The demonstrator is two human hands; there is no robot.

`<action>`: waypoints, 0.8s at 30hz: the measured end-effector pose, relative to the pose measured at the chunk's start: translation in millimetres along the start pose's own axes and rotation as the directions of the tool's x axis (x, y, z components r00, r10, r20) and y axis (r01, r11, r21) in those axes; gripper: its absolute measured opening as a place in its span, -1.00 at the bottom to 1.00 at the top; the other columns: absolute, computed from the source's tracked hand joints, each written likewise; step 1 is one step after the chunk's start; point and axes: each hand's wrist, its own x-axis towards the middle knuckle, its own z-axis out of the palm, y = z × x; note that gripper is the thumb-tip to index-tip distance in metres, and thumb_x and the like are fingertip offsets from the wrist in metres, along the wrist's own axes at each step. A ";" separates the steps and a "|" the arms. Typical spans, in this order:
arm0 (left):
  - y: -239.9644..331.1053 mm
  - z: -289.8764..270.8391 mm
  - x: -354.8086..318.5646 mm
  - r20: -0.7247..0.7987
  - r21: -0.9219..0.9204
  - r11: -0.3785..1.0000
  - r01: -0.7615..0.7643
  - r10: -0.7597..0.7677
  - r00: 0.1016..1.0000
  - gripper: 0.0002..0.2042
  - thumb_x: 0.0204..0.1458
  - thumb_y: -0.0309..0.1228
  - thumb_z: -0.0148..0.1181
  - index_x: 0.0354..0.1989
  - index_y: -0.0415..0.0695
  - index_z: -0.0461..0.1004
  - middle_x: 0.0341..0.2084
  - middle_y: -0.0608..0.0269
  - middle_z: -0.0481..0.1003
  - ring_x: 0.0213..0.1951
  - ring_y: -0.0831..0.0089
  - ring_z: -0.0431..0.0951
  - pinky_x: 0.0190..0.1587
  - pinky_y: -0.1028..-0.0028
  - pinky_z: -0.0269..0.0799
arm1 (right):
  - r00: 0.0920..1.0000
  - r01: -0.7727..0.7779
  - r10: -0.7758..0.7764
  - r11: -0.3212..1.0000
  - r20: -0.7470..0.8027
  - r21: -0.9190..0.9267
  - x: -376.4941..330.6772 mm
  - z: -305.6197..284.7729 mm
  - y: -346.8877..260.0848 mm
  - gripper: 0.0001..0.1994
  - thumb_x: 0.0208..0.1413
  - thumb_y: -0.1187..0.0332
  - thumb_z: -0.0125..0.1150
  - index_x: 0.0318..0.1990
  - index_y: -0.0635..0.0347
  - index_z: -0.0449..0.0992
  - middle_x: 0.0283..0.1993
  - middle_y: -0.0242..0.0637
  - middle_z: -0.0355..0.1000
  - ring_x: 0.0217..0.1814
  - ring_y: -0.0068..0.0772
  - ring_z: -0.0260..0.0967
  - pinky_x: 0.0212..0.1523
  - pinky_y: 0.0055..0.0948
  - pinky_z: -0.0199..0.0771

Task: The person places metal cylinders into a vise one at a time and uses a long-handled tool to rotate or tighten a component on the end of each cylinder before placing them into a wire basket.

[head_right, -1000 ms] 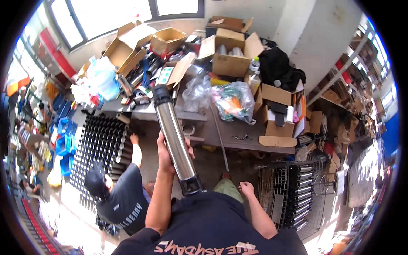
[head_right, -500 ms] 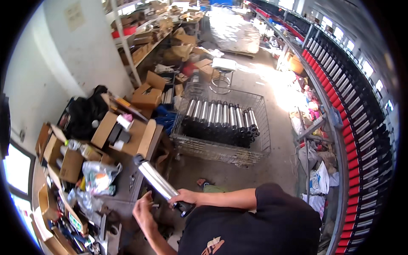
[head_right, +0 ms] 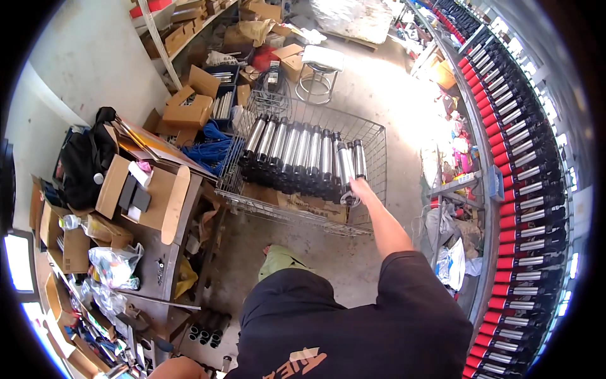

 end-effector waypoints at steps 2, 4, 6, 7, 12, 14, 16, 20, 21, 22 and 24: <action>-25.7 16.3 -17.7 0.004 0.025 0.998 0.059 -0.060 0.998 -0.74 0.25 -0.17 0.15 -0.33 -0.11 0.50 -0.43 0.37 0.26 -0.40 0.48 0.28 -0.39 0.40 0.22 | 0.955 -0.210 0.114 0.910 -0.272 -0.357 6.0 7.3 -33.2 -0.27 0.26 -0.18 -0.02 0.24 0.41 0.34 0.27 0.26 0.36 0.40 0.20 0.25 0.33 -0.11 0.30; -43.2 22.1 -25.4 0.009 0.016 0.995 0.100 -0.101 0.995 -0.75 0.25 -0.17 0.15 -0.32 -0.10 0.50 -0.43 0.38 0.26 -0.40 0.49 0.28 -0.39 0.40 0.22 | 0.928 -0.234 0.131 0.933 -0.350 -0.273 18.1 16.5 -18.1 -0.26 0.23 -0.20 0.00 0.23 0.38 0.37 0.31 0.22 0.32 0.40 0.22 0.24 0.36 -0.03 0.26; -50.7 26.4 -31.8 0.012 0.006 0.992 0.127 -0.127 0.992 -0.75 0.25 -0.17 0.15 -0.32 -0.10 0.51 -0.43 0.38 0.25 -0.40 0.49 0.27 -0.39 0.40 0.22 | 0.947 -0.242 0.198 0.958 -0.253 -0.155 16.7 39.4 0.2 -0.26 0.21 -0.21 0.02 0.24 0.31 0.41 0.38 0.20 0.25 0.44 0.18 0.20 0.40 0.03 0.20; -50.9 26.7 -32.1 0.012 0.010 0.992 0.129 -0.129 0.992 -0.75 0.25 -0.17 0.15 -0.32 -0.10 0.51 -0.43 0.38 0.25 -0.40 0.49 0.27 -0.39 0.40 0.22 | 0.942 -0.267 0.223 0.951 -0.252 -0.156 8.0 58.6 5.1 -0.28 0.20 -0.22 0.03 0.23 0.26 0.44 0.39 0.18 0.24 0.45 0.15 0.19 0.40 0.03 0.19; -39.8 25.6 -29.8 0.018 0.036 0.991 0.131 -0.132 0.991 -0.75 0.25 -0.16 0.15 -0.30 -0.09 0.52 -0.43 0.39 0.25 -0.39 0.50 0.27 -0.40 0.41 0.22 | 0.923 -0.332 0.260 0.911 -0.285 -0.243 -70.4 158.3 -0.1 -0.32 0.19 -0.18 0.09 0.25 0.20 0.38 0.35 0.08 0.24 0.45 0.08 0.15 0.37 0.05 0.18; -32.0 24.1 -31.2 0.011 0.057 0.991 0.125 -0.125 0.992 -0.75 0.25 -0.16 0.15 -0.30 -0.09 0.52 -0.43 0.39 0.25 -0.39 0.50 0.27 -0.40 0.42 0.21 | 0.948 -0.268 0.190 0.910 -0.256 -0.316 -100.5 184.5 -15.6 -0.36 0.20 -0.14 0.12 0.23 0.19 0.38 0.33 0.05 0.24 0.43 0.07 0.15 0.36 0.06 0.19; -23.7 22.0 -28.0 0.005 0.069 0.992 0.106 -0.107 0.994 -0.76 0.25 -0.16 0.15 -0.29 -0.08 0.53 -0.43 0.40 0.25 -0.39 0.50 0.27 -0.40 0.42 0.21 | 0.970 -0.188 0.115 0.915 -0.214 -0.358 -107.7 202.4 -17.9 -0.40 0.20 -0.12 0.13 0.20 0.18 0.40 0.32 0.03 0.24 0.43 0.06 0.14 0.35 0.06 0.19; -0.9 15.7 -27.8 -0.018 0.117 0.991 0.064 -0.063 0.998 -0.76 0.25 -0.16 0.15 -0.28 -0.07 0.54 -0.43 0.40 0.25 -0.39 0.51 0.27 -0.40 0.43 0.21 | 0.983 -0.072 -0.004 0.911 -0.184 -0.406 -103.2 223.0 -24.4 -0.48 0.18 -0.10 0.17 0.06 0.13 0.47 0.22 -0.01 0.31 0.34 0.08 0.23 0.29 0.06 0.26; 5.1 14.4 -28.4 -0.027 0.128 0.990 0.054 -0.051 0.998 -0.76 0.25 -0.16 0.15 -0.27 -0.07 0.54 -0.43 0.41 0.25 -0.39 0.51 0.27 -0.40 0.43 0.21 | 0.983 -0.050 -0.029 0.907 -0.183 -0.417 -100.0 224.5 -25.4 -0.50 0.17 -0.09 0.19 0.04 0.12 0.49 0.21 -0.01 0.32 0.32 0.07 0.25 0.27 0.03 0.30; 11.9 13.5 -27.9 -0.034 0.153 0.987 0.044 -0.039 0.999 -0.76 0.25 -0.16 0.15 -0.27 -0.07 0.54 -0.43 0.41 0.25 -0.39 0.51 0.27 -0.40 0.43 0.21 | 0.985 -0.037 -0.039 0.905 -0.170 -0.424 -97.1 226.1 -26.3 -0.51 0.17 -0.09 0.20 0.04 0.12 0.49 0.20 -0.01 0.33 0.31 0.07 0.26 0.26 0.02 0.31; 27.2 11.6 -28.7 -0.047 0.196 0.980 0.015 -0.006 0.999 -0.76 0.25 -0.15 0.15 -0.27 -0.07 0.54 -0.43 0.41 0.25 -0.39 0.52 0.26 -0.40 0.44 0.21 | 0.988 -0.006 -0.063 0.896 -0.141 -0.443 -91.3 228.9 -31.1 -0.52 0.16 -0.08 0.21 0.02 0.12 0.50 0.18 -0.01 0.34 0.29 0.07 0.28 0.25 0.00 0.33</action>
